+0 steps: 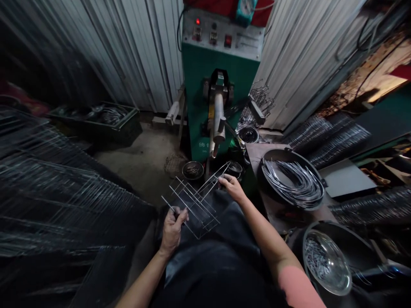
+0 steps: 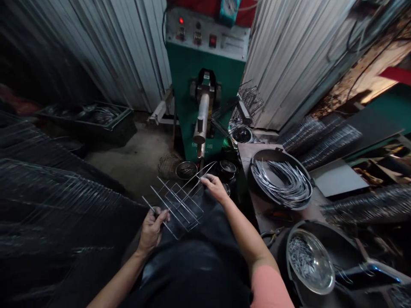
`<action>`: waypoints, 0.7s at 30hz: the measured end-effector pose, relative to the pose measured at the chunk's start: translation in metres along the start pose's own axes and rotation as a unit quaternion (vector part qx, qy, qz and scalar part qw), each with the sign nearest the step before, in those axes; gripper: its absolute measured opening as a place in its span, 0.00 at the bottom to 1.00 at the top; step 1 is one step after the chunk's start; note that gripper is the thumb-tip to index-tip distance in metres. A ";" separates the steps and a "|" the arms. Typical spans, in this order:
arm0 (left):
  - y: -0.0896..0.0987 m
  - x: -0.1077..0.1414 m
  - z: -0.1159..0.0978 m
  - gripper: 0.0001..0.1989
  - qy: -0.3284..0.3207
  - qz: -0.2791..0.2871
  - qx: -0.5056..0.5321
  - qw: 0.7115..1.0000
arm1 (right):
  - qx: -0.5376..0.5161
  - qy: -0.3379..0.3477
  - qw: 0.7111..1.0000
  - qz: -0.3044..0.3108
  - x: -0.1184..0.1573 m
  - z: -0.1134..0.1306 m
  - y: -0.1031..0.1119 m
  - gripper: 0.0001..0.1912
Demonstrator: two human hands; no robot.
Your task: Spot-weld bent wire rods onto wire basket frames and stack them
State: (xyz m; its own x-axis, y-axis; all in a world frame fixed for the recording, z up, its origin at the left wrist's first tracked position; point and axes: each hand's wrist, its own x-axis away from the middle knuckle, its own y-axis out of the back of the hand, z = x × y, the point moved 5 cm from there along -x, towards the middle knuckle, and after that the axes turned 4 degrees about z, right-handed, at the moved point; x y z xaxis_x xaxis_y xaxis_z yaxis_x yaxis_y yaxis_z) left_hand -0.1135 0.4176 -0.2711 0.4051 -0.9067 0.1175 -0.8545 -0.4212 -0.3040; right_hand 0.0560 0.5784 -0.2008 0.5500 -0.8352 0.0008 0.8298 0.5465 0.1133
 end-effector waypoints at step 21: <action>-0.110 -0.044 -0.116 0.09 -0.226 0.114 -0.421 0.871 | -0.022 0.011 0.999 0.031 0.013 0.005 -0.011 0.20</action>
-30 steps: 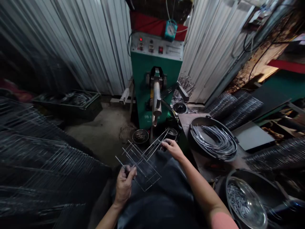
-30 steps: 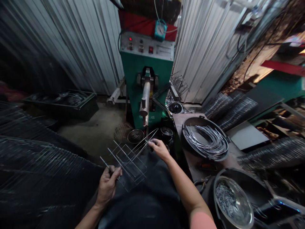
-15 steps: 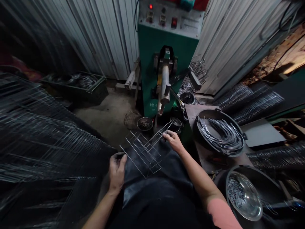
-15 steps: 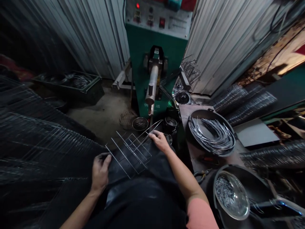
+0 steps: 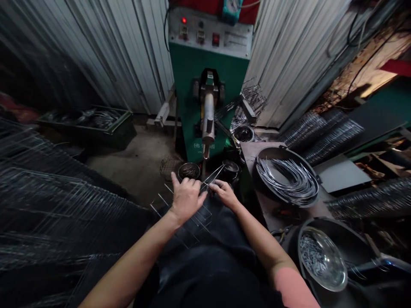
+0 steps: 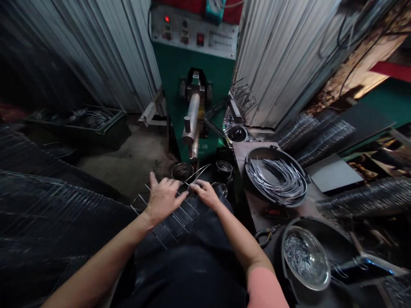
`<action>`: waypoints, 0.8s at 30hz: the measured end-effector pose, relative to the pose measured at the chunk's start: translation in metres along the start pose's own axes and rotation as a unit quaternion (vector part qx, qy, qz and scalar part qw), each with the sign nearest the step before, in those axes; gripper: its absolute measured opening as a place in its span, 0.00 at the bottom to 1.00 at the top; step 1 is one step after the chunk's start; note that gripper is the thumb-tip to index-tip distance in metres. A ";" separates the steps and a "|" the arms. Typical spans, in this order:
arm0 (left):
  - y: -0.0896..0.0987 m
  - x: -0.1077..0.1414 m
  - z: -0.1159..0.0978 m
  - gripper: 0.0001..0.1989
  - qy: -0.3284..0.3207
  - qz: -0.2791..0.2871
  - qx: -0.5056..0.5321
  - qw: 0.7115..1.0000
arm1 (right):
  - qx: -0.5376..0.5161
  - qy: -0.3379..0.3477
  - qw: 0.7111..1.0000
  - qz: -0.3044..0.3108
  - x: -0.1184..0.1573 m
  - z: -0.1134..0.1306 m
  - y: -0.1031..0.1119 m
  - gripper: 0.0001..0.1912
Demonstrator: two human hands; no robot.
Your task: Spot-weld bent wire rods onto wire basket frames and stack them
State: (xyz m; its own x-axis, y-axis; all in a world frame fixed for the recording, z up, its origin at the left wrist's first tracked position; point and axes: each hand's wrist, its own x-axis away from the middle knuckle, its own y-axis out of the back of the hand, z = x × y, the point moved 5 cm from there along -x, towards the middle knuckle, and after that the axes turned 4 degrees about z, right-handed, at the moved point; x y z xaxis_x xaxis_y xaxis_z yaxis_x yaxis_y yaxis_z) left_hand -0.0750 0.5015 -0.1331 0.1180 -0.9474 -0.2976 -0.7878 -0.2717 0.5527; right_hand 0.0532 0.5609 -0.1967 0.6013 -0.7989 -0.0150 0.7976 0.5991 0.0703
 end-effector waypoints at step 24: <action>0.000 0.129 0.119 0.27 0.232 -0.071 0.246 0.938 | -0.079 -0.004 0.991 -0.109 -0.010 -0.027 0.015 0.19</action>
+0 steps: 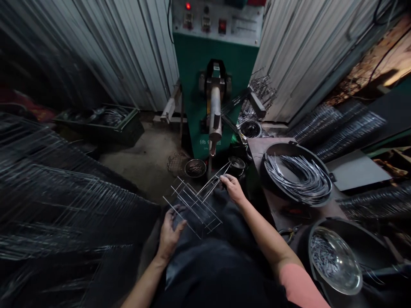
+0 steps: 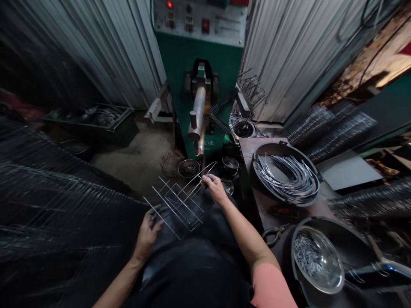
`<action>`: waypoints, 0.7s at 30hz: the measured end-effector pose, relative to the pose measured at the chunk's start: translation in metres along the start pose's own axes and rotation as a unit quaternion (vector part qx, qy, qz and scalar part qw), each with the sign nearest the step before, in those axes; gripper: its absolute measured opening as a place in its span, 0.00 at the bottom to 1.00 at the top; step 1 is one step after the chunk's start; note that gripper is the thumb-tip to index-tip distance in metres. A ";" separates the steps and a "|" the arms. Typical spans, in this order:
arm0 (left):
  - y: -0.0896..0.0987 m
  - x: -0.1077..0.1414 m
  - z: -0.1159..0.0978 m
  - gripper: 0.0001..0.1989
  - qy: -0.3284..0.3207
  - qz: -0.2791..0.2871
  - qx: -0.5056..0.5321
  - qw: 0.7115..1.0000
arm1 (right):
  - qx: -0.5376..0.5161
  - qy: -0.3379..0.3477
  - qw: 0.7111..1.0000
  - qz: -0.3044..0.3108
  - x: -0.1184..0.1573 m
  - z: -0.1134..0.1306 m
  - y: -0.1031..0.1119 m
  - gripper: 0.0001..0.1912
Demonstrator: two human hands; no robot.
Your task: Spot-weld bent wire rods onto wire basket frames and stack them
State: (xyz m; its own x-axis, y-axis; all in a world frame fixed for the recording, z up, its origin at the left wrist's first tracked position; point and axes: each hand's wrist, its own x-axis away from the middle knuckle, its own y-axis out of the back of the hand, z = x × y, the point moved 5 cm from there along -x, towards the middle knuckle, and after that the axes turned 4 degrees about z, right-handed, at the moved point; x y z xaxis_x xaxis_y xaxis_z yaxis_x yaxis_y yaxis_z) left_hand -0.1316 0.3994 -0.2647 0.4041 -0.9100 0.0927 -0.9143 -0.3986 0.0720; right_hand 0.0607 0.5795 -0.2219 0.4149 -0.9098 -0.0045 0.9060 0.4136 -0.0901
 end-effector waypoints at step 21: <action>-0.032 -0.077 -0.017 0.18 -0.034 -0.047 0.038 0.998 | -0.035 -0.020 0.999 0.012 -0.068 0.006 0.009 0.19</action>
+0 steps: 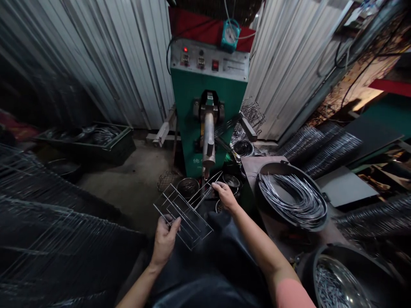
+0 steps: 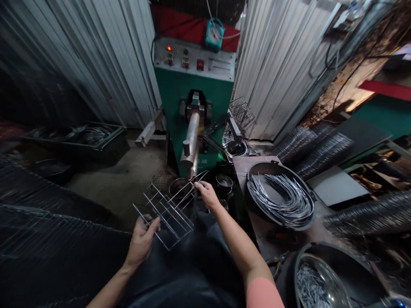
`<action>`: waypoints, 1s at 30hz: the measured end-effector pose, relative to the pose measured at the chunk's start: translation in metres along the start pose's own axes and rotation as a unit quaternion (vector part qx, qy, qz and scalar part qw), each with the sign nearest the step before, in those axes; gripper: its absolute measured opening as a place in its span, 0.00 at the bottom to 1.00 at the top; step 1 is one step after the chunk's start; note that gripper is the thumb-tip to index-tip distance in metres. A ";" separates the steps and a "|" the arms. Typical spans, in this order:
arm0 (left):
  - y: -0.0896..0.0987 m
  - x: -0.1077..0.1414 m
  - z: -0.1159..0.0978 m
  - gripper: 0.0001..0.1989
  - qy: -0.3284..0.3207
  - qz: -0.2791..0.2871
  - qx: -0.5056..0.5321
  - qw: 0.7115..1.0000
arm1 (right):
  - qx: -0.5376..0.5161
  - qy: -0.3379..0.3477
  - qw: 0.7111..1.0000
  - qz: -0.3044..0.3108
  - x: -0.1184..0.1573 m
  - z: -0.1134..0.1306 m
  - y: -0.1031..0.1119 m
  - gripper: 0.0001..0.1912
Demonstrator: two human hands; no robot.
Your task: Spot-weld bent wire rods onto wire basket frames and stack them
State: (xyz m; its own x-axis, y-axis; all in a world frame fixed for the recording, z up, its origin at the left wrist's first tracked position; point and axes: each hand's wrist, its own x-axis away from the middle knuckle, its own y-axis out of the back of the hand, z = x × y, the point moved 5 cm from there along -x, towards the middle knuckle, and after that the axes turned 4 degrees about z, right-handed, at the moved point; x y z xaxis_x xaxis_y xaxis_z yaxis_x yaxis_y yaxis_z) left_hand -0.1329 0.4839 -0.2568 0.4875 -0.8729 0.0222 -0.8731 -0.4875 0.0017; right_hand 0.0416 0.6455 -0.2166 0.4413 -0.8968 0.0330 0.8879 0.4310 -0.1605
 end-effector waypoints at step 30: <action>-0.009 -0.013 -0.019 0.21 0.039 -0.055 0.139 0.988 | 0.293 0.152 0.940 -0.091 -0.030 0.026 0.017 0.08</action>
State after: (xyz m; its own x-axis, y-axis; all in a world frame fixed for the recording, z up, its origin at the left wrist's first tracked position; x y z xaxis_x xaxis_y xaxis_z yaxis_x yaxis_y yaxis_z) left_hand -0.1309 0.4999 -0.2380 0.5682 -0.8150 0.1138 -0.7728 -0.5759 -0.2666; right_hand 0.0469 0.6826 -0.1948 0.2961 -0.9102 -0.2895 0.9033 0.1683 0.3946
